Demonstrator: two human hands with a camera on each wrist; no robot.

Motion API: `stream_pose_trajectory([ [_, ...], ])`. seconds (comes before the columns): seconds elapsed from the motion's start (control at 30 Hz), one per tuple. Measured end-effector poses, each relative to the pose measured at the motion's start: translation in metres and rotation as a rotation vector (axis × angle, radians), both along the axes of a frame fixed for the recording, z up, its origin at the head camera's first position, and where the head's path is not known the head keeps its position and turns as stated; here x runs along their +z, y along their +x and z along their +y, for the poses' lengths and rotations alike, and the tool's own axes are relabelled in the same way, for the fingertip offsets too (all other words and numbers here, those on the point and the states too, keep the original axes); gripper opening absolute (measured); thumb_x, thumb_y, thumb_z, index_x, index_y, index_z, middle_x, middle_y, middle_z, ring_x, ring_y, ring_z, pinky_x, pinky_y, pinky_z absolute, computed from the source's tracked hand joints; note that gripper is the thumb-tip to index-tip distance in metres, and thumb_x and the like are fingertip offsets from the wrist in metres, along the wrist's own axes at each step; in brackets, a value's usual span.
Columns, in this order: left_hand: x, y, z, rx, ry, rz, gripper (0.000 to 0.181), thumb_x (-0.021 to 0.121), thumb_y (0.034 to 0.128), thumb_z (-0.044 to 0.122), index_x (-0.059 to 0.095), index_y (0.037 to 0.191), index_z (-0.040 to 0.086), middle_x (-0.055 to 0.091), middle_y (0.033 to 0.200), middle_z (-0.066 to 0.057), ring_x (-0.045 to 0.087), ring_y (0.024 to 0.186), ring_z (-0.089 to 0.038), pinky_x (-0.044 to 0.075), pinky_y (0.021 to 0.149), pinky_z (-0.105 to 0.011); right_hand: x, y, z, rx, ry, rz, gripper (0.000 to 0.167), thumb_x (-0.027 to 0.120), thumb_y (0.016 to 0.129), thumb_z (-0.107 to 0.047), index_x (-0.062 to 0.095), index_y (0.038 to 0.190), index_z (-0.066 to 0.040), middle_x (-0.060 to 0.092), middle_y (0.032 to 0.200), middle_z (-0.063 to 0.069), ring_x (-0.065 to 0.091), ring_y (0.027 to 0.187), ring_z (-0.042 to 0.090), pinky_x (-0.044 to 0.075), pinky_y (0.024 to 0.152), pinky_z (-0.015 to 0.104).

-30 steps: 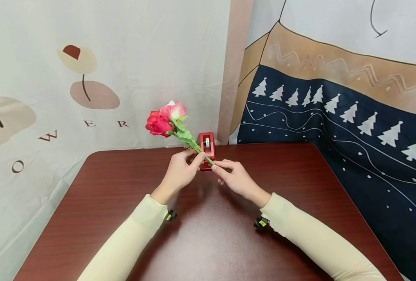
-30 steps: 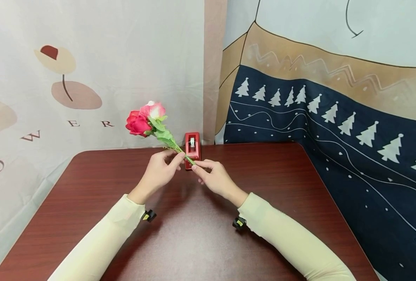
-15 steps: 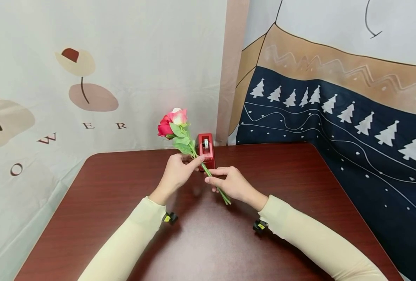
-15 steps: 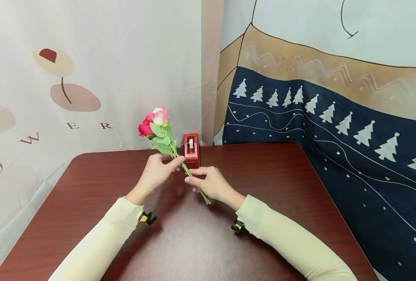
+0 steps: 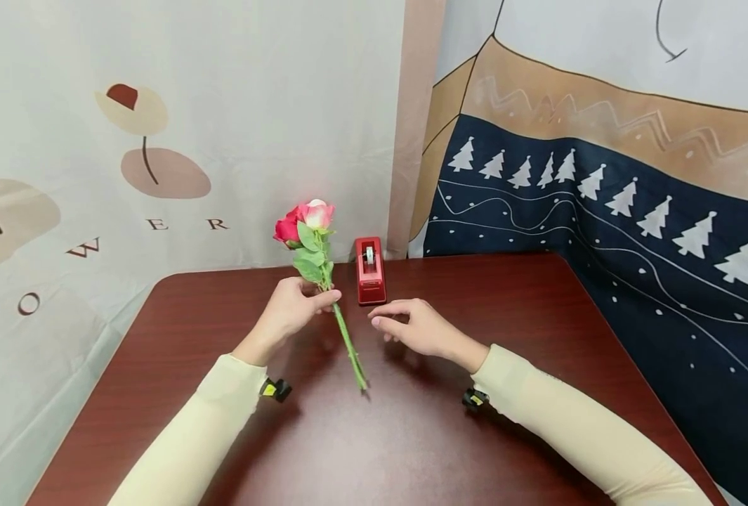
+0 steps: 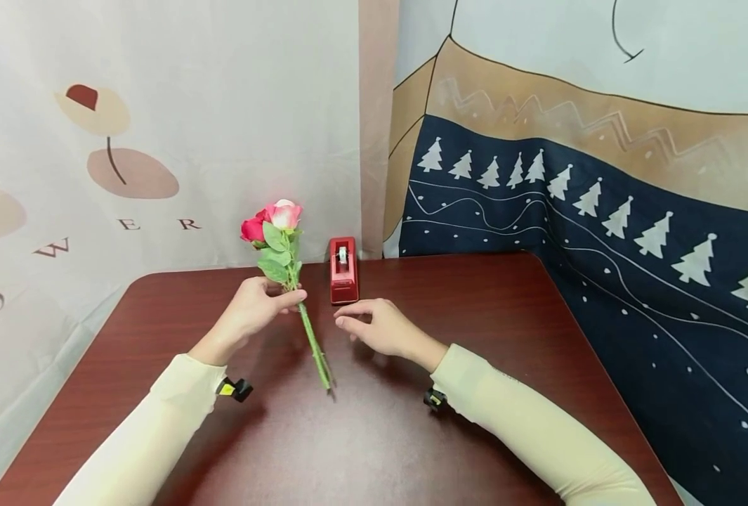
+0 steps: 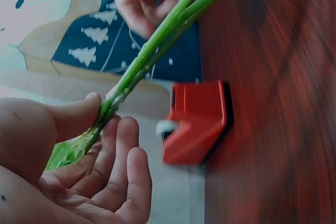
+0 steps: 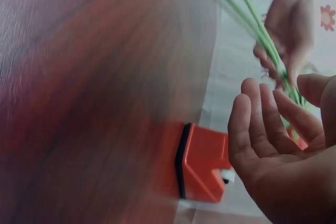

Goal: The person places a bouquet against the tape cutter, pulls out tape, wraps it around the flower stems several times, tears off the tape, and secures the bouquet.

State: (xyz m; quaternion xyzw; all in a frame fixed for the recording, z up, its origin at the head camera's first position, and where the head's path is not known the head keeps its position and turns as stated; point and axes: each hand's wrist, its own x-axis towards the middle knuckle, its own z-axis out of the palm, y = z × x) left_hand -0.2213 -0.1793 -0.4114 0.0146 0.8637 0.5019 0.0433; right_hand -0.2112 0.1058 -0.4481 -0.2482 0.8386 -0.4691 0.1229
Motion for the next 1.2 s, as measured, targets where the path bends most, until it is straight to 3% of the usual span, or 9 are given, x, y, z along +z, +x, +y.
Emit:
stream_pose_trajectory([
  [0.27, 0.001, 0.003, -0.051, -0.001, -0.236, -0.018, 0.044, 0.083, 0.0995, 0.038, 0.076, 0.118, -0.001, 0.085, 0.105, -0.018, 0.082, 0.095, -0.034, 0.057, 0.077, -0.032, 0.002, -0.010, 0.015, -0.015, -0.003, -0.021, 0.028, 0.068, 0.111, -0.026, 0.080, 0.130, -0.009, 0.083, 0.111, 0.018, 0.080, 0.092, 0.032, 0.062, 0.081, 0.030],
  [0.43, -0.003, 0.010, -0.075, -0.041, -0.345, -0.054, 0.041, 0.081, 0.1007, 0.037, 0.075, 0.120, 0.002, 0.085, 0.099, -0.011, 0.080, 0.096, -0.032, 0.054, 0.077, -0.032, -0.003, -0.012, 0.024, -0.032, 0.011, -0.022, 0.025, 0.067, 0.111, -0.023, 0.081, 0.125, -0.008, 0.082, 0.105, 0.013, 0.078, 0.088, 0.026, 0.060, 0.077, 0.028],
  [0.63, -0.014, 0.010, -0.103, -0.035, -0.385, -0.126, 0.051, 0.078, 0.1029, 0.035, 0.069, 0.134, -0.005, 0.085, 0.105, -0.013, 0.083, 0.098, -0.030, 0.057, 0.083, -0.036, -0.006, -0.014, 0.030, -0.052, 0.007, -0.036, 0.021, 0.069, 0.110, -0.023, 0.083, 0.121, -0.012, 0.082, 0.103, 0.006, 0.079, 0.089, 0.027, 0.062, 0.078, 0.029],
  [0.77, -0.020, 0.007, -0.119, -0.021, -0.400, -0.160, 0.049, 0.077, 0.1040, 0.033, 0.069, 0.131, -0.007, 0.085, 0.104, -0.015, 0.083, 0.098, -0.031, 0.058, 0.090, -0.044, -0.006, -0.014, 0.031, -0.054, 0.005, -0.049, 0.022, 0.069, 0.110, -0.023, 0.082, 0.122, -0.009, 0.082, 0.103, 0.007, 0.079, 0.088, 0.027, 0.062, 0.079, 0.029],
  [0.93, -0.025, 0.004, -0.138, -0.009, -0.425, -0.197, 0.042, 0.075, 0.1047, 0.032, 0.072, 0.121, -0.006, 0.085, 0.095, -0.013, 0.082, 0.095, -0.031, 0.054, 0.079, -0.037, -0.008, -0.014, 0.030, -0.044, 0.011, -0.063, 0.026, 0.068, 0.111, -0.023, 0.081, 0.126, -0.007, 0.081, 0.103, 0.007, 0.078, 0.090, 0.028, 0.063, 0.079, 0.029],
  [1.03, -0.025, 0.001, -0.149, -0.008, -0.454, -0.197, 0.041, 0.073, 0.1056, 0.032, 0.072, 0.120, -0.007, 0.085, 0.094, -0.013, 0.081, 0.095, -0.030, 0.052, 0.078, -0.034, -0.008, -0.014, 0.030, -0.047, 0.004, -0.060, 0.026, 0.067, 0.111, -0.023, 0.080, 0.126, -0.006, 0.081, 0.103, 0.007, 0.078, 0.090, 0.030, 0.064, 0.081, 0.034],
  [1.2, -0.024, 0.001, -0.162, -0.005, -0.518, -0.208, 0.043, 0.073, 0.1059, 0.032, 0.071, 0.121, -0.008, 0.083, 0.096, -0.014, 0.080, 0.092, -0.028, 0.056, 0.086, -0.043, -0.008, -0.014, 0.033, -0.067, 0.003, -0.071, 0.026, 0.068, 0.111, -0.023, 0.080, 0.128, -0.007, 0.081, 0.105, 0.009, 0.078, 0.092, 0.031, 0.066, 0.086, 0.047],
])
